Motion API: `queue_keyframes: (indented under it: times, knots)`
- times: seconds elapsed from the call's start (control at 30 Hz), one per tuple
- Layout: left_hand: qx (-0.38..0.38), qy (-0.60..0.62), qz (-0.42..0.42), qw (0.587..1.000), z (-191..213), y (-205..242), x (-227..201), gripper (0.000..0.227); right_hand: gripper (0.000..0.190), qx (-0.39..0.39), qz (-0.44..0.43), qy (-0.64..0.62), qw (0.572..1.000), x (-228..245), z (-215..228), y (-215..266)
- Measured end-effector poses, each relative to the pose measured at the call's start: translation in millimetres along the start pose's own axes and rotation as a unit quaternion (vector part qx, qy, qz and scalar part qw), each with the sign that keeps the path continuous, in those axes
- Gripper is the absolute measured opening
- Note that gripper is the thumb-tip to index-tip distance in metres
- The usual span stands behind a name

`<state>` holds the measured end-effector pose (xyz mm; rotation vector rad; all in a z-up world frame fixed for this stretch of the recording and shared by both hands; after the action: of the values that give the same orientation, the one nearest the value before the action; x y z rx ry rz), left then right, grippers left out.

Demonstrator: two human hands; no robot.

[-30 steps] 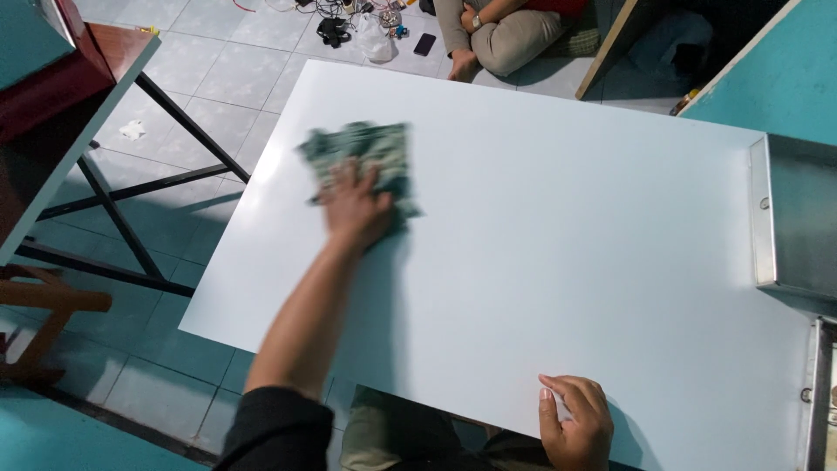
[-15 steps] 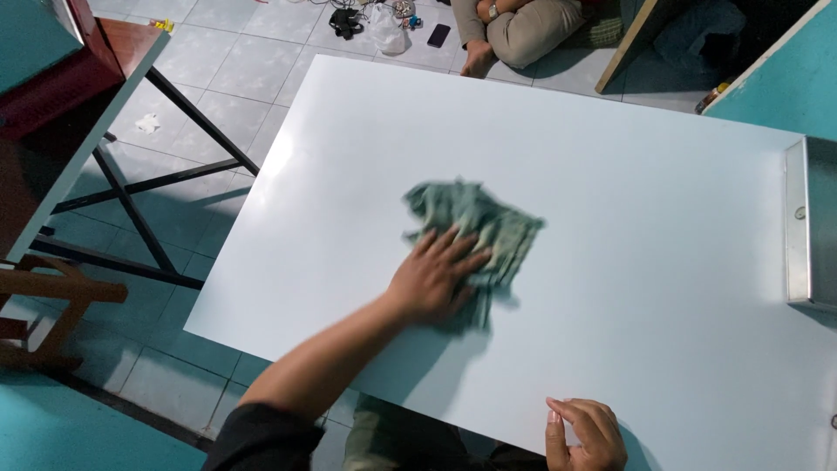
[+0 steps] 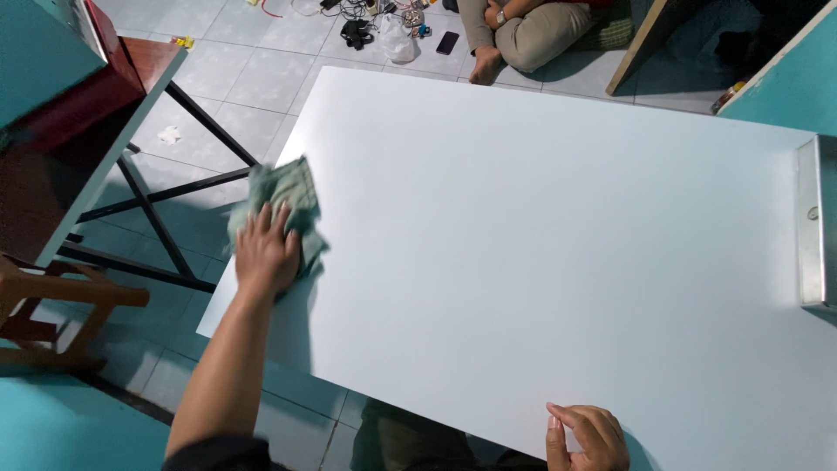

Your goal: The person wipes a white table surface with a green cloth using their right hand. They move the cloth back and forth across the table repeatedly. A second person sits on the floor in the background.

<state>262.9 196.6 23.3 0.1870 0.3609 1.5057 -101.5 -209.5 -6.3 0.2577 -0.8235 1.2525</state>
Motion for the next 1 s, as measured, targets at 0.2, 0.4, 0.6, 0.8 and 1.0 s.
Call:
queue_keyframes:
  times: [0.2,0.4,0.6,0.8,1.0]
  knots:
    - [0.037,0.001,-0.05,0.998,-42,114,-49,0.067,0.013,0.013,-0.001,-0.004,1.0,-2,1,2]
    - [0.012,-0.054,-0.379,0.924,-40,108,-158,0.06,0.014,0.011,0.009,0.022,1.0,3,0,-1]
    - [-0.147,-0.01,-0.376,0.915,-65,-72,-154,0.058,0.015,0.016,-0.005,0.04,0.999,8,1,-2]
    - [-0.026,0.018,-0.082,0.996,-16,-66,-17,0.06,0.014,0.016,0.034,0.04,0.999,-2,0,0]
    - [0.046,0.011,0.034,0.998,-11,102,-9,0.064,0.013,0.023,0.037,0.023,0.999,1,6,0]
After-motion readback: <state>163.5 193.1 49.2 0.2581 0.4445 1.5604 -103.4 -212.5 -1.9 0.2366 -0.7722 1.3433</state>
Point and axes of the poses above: each hand's wrist, its own y-axis away from the middle knuckle, its own z-axis out of the back of the hand, x = y × z, the point moved 1 cm from there along -y, towards the middle knuckle, and after that the axes turned 15 degrees about x, right-handed, at the moved point
